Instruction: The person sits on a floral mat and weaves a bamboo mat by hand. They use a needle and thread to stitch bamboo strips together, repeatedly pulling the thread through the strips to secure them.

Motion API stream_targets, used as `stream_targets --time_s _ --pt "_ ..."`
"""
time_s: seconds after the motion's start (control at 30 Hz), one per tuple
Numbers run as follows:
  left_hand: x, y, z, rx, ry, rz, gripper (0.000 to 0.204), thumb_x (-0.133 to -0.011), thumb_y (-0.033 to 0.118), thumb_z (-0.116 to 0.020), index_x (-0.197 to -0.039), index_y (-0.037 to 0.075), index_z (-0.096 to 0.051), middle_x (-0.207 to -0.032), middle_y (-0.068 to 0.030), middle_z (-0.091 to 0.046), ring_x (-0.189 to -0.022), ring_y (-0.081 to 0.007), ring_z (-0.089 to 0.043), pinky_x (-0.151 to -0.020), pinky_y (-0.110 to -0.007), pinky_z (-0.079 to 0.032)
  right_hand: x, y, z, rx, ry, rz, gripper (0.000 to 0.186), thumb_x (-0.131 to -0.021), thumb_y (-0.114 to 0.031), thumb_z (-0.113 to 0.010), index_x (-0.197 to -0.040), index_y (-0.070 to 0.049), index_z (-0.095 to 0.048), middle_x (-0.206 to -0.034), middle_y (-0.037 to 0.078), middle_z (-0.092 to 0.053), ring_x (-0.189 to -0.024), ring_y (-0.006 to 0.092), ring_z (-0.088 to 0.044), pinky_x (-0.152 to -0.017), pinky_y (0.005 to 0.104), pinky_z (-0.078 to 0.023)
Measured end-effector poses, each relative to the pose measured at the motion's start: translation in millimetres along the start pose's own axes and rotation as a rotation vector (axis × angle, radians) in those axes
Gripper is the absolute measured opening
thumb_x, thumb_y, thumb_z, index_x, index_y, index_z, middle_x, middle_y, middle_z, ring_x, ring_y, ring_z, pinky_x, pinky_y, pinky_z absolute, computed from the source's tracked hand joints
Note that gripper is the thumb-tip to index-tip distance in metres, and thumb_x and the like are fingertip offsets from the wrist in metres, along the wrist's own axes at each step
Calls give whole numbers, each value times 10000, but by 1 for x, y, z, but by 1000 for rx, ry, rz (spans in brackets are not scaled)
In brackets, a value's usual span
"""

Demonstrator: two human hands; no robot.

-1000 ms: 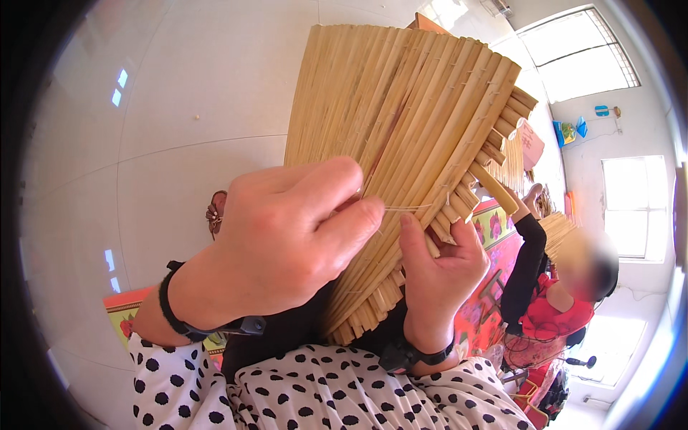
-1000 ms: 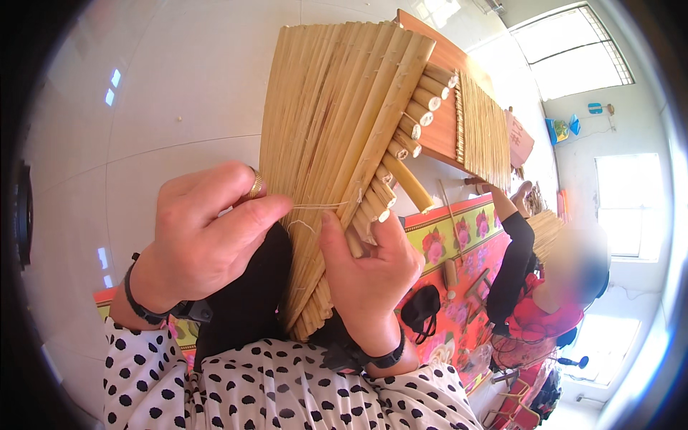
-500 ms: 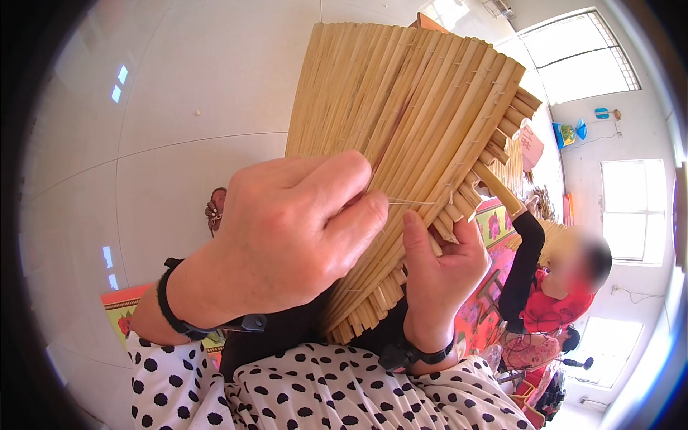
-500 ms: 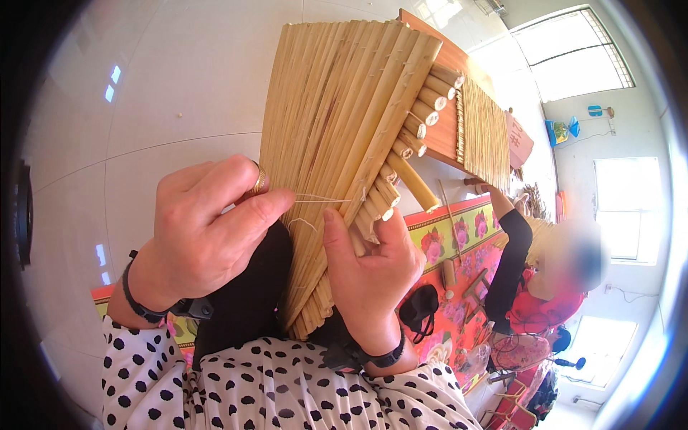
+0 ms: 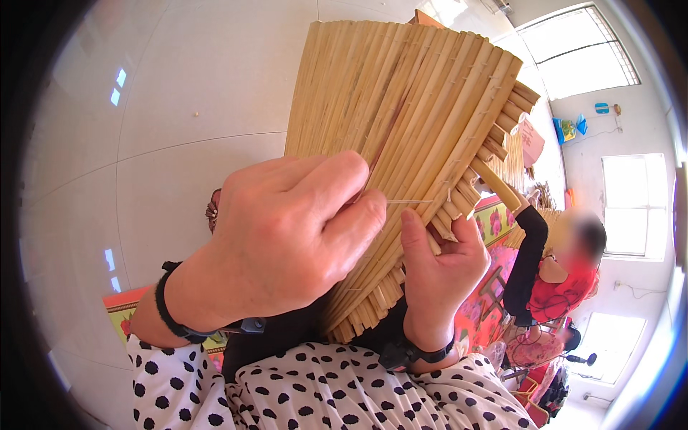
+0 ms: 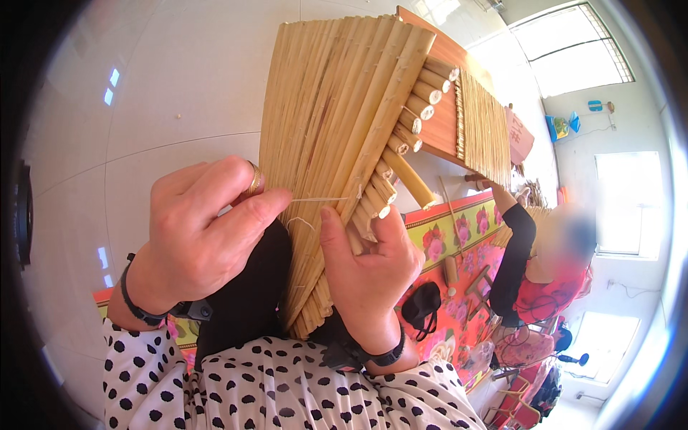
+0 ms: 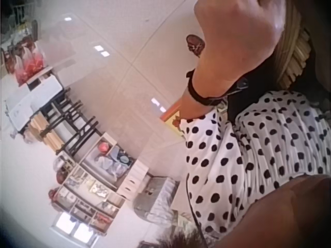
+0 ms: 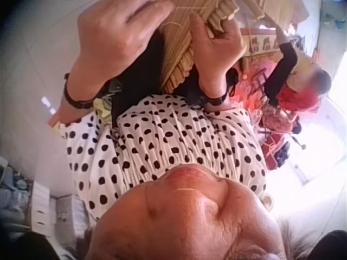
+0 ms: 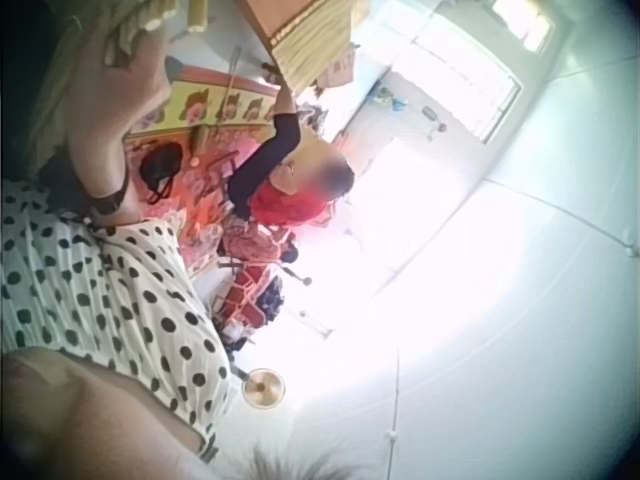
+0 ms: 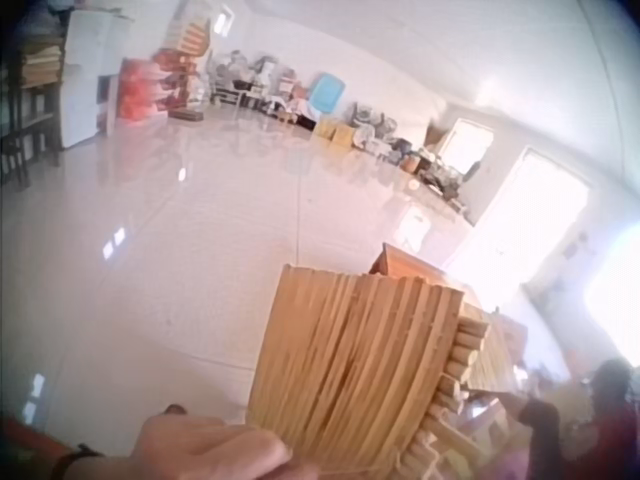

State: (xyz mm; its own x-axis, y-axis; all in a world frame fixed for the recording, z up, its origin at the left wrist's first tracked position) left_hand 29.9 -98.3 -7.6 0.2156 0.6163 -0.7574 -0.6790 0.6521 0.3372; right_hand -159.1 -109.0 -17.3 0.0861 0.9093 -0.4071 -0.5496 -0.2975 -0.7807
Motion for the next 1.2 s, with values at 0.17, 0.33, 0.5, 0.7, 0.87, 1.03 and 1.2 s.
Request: stream_targets --time_s 0.17,0.33,0.5,0.7,0.87,1.03,1.2 --pt "-1 2 2 -9 -9 -6 290 -600 13 -758 -887 11 -712 -725 -44 -460 -530 -159 -493 -438 -285 -381 2 -1 1 39 -19 -17 258 -772 -104 -846 -925 -3 -664 -703 53 -690 -611 61 -604 -589 252 -489" --pt "-5 8 7 38 -58 32 223 -659 -7 -750 -875 -7 -693 -719 -47 -449 -528 -172 -482 -431 -302 -358 2 -5 -2 -8 0 -32 257 -767 -105 -841 -940 -15 -674 -690 62 -683 -568 98 -616 -573 259 -488" --pt "-10 6 8 61 -95 20 180 -675 -25 -732 -842 -6 -667 -707 -51 -399 -518 -188 -446 -436 -321 -335 4 -3 -3 7 -20 17 242 -769 -109 -829 -932 -24 -671 -700 98 -677 -561 165 -644 -567 283 -496" --pt "-23 5 9 -10 -176 -34 212 -809 -36 -688 -738 22 -497 -672 -76 -424 -517 -237 -486 -441 -365 -377 3 -5 -9 56 -35 84 221 -777 -112 -805 -907 -21 -651 -687 145 -636 -591 342 -640 -543 338 -498" --pt "-28 5 17 -44 -283 -26 106 -787 -34 -718 -823 11 -630 -742 -74 -437 -552 -221 -516 -469 -340 -406 3 -13 -10 19 -47 43 244 -770 -93 -805 -956 -15 -667 -738 147 -669 -639 316 -676 -576 347 -526" --pt "-31 -1 25 28 -384 152 123 -782 -34 -726 -869 35 -672 -747 -70 -498 -568 -229 -554 -489 -337 -432 3 -15 -20 -154 0 34 257 -770 -69 -793 -987 8 -681 -800 138 -699 -696 237 -700 -634 316 -541" --pt "-40 4 39 -105 -582 185 101 -824 7 -723 -895 56 -671 -723 -75 -614 -564 -242 -592 -510 -341 -460 5 -19 -25 -247 -17 -15 258 -753 -44 -790 -983 0 -680 -911 136 -728 -743 264 -716 -675 324 -559"
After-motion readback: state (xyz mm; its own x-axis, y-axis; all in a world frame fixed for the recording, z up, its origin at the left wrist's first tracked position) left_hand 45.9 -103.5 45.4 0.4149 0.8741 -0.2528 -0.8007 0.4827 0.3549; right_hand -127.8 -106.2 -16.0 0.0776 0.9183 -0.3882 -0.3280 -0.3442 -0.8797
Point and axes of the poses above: each hand's wrist, its own x-axis away from the middle knuckle, its own z-axis out of the back of the hand, y = z × x, the point moved 3 cm from there along -x, towards the middle knuckle
